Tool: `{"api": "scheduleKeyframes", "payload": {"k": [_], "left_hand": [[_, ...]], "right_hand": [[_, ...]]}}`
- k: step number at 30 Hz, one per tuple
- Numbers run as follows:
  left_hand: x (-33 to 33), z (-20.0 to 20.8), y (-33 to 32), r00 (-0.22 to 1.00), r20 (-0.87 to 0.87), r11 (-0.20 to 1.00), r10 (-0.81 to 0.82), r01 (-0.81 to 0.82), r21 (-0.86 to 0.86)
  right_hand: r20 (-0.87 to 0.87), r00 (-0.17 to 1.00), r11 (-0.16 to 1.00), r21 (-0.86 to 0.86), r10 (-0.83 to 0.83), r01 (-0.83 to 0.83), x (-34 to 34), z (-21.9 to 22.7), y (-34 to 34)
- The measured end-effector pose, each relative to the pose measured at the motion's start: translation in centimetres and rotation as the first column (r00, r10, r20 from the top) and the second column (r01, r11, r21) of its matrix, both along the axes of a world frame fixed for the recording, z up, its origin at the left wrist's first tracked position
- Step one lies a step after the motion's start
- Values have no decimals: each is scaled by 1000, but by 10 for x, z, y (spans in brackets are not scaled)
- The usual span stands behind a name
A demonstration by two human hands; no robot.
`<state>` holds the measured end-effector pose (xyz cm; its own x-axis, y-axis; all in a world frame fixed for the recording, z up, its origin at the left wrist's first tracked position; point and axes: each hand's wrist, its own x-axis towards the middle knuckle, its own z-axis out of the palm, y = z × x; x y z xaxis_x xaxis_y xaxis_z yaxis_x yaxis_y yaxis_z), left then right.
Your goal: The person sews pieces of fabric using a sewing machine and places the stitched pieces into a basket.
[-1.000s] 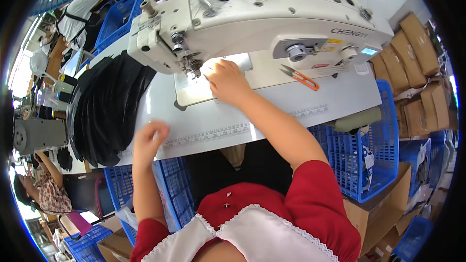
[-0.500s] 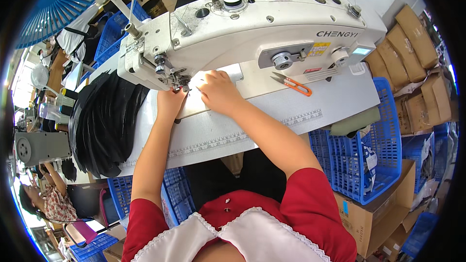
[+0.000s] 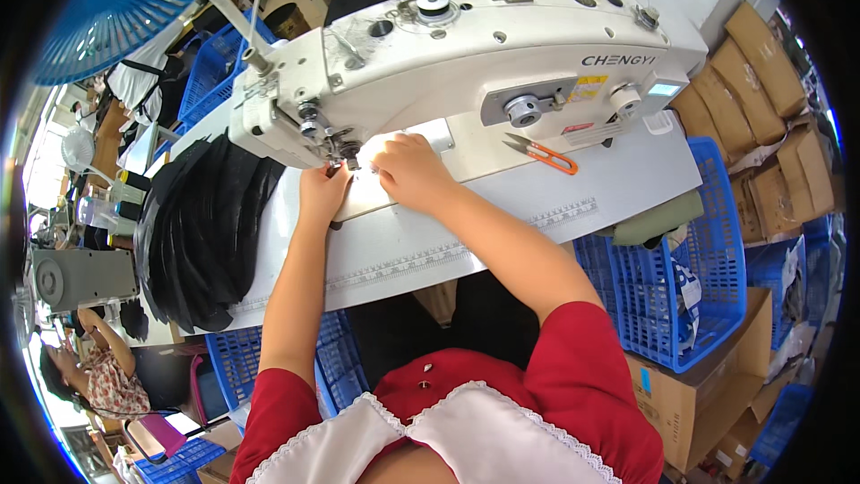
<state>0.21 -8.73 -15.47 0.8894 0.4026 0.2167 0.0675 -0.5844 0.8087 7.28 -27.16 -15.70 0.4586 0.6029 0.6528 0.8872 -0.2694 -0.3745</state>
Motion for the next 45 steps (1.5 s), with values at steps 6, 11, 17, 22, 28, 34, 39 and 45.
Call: {"api": "scheduleKeyframes", "payload": {"k": [6, 11, 17, 22, 28, 34, 39, 45], "left_hand": [[0, 0, -2, 981, 170, 988, -98, 117, -104], [-7, 27, -21, 980, 198, 631, 6, 150, -761], [-4, 35, -20, 970, 228, 732, -84, 216, -647], [-12, 36, -12, 966, 200, 793, -166, 251, -556], [7, 42, -3, 961, 139, 841, -240, 277, -465], [-8, 25, -2, 956, 54, 879, -289, 287, -380], [-16, 16, 16, 952, -29, 901, -306, 280, -332], [-27, 17, 23, 903, -97, 908, -418, 414, -64]], "right_hand": [[-124, 947, 955, 13, 296, -297, -63, 50, 0], [-81, 989, 958, 272, 120, -94, -102, 65, 44], [-98, 990, 912, 388, -105, 135, -108, 83, 83], [-415, 890, 812, 576, 188, 97, -110, 85, 93], [-384, 604, 459, 888, 699, 33, -119, 95, 91], [-393, 774, 672, 739, 497, -56, -113, 73, 69], [-345, 873, 778, 625, 344, -59, -112, 83, 41], [-97, 976, 981, 15, 196, -196, -60, 42, 13]]}}
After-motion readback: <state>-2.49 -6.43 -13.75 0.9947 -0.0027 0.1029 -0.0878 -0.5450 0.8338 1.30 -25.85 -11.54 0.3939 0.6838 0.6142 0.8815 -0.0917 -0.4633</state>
